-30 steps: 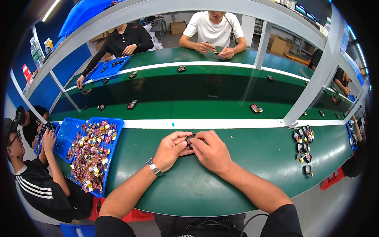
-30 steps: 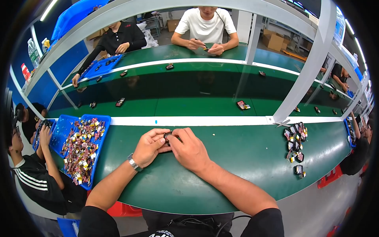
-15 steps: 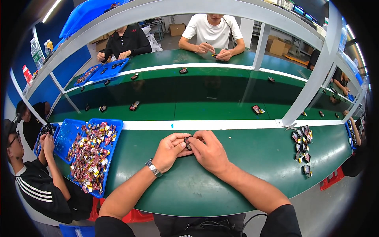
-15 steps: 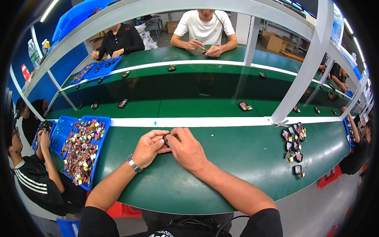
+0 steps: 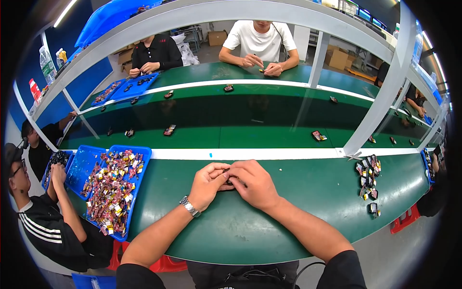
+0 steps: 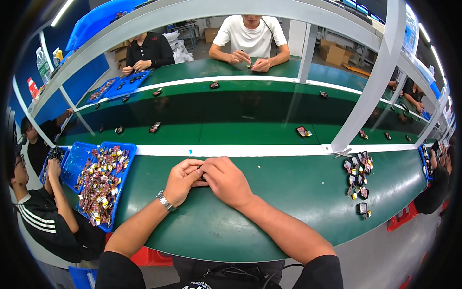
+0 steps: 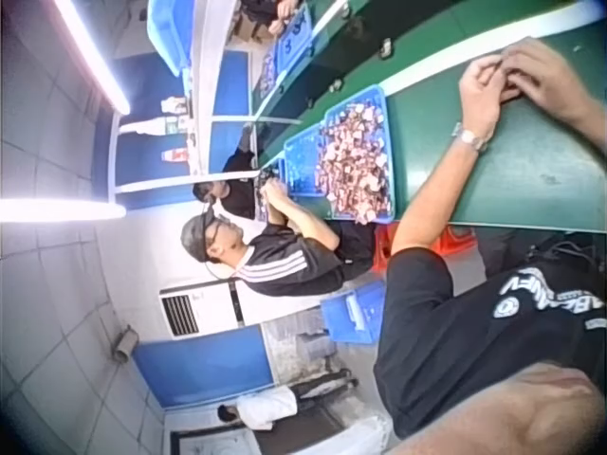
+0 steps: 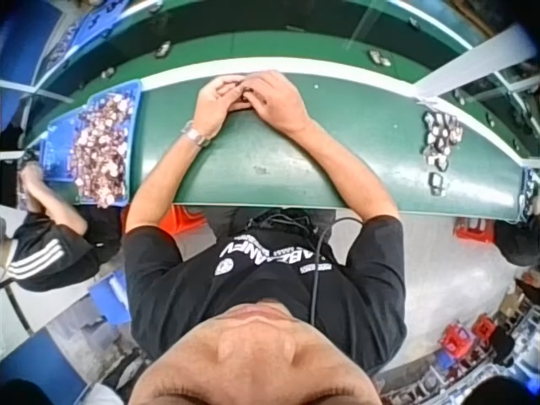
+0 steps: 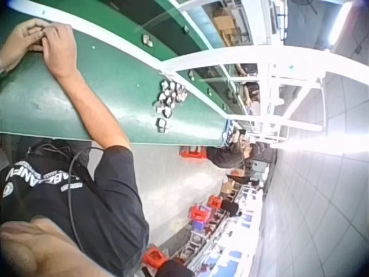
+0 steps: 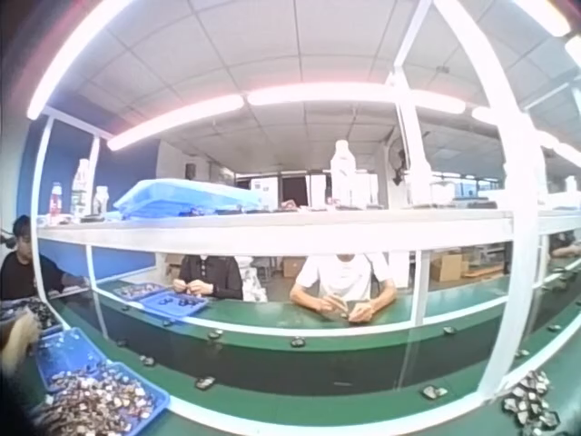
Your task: Assembling small electronic components with stickers or labels on a production line.
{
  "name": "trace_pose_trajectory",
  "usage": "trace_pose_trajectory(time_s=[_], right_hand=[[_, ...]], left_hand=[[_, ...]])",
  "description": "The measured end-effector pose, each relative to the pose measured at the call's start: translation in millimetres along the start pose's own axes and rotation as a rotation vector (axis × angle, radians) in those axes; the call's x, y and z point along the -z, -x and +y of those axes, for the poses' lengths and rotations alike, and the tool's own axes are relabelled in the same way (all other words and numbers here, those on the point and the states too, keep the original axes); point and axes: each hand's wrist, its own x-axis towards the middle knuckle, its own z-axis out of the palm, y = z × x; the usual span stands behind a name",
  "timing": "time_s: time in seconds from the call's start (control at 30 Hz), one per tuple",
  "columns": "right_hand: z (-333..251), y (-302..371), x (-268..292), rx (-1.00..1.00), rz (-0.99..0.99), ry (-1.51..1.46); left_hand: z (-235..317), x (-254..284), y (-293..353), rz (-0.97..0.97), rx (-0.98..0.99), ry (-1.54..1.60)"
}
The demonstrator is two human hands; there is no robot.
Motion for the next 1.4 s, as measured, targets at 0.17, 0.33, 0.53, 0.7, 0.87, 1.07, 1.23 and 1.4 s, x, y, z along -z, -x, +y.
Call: trace_pose_trajectory(time_s=[0.17, 0.33, 0.53, 0.7, 0.87, 1.07, 1.23, 1.4], right_hand=[[3, 1, 2, -0.623, -0.056, -0.437], [9, 4, -2, -0.725, -0.055, -0.553], [8, 4, -3, -0.854, -0.109, -0.619], [4, 4, -2, -0.834, -0.109, -0.575], [2, 2, -1, -0.778, -0.015, -0.563], [-1, 3, 0, -0.734, 0.003, -0.588], [11, 3, -9, -0.682, 0.001, -0.584], [104, -10, -4, -1.063, 0.139, -0.465]], left_hand=[[2, -1, -1, 0.014, -0.003, -0.017], [-2, -1, -3, -0.01, 0.01, -0.052], [-6, -3, -2, -0.008, -0.017, -0.132], [-7, -2, -1, -0.002, -0.032, -0.2], [-6, -6, 0, 0.006, -0.135, -0.152], [-6, -3, -1, -0.008, -0.127, -0.199], [-5, 3, -1, 0.022, -0.111, -0.173], [5, 33, -27, 0.346, -0.356, -0.816]])
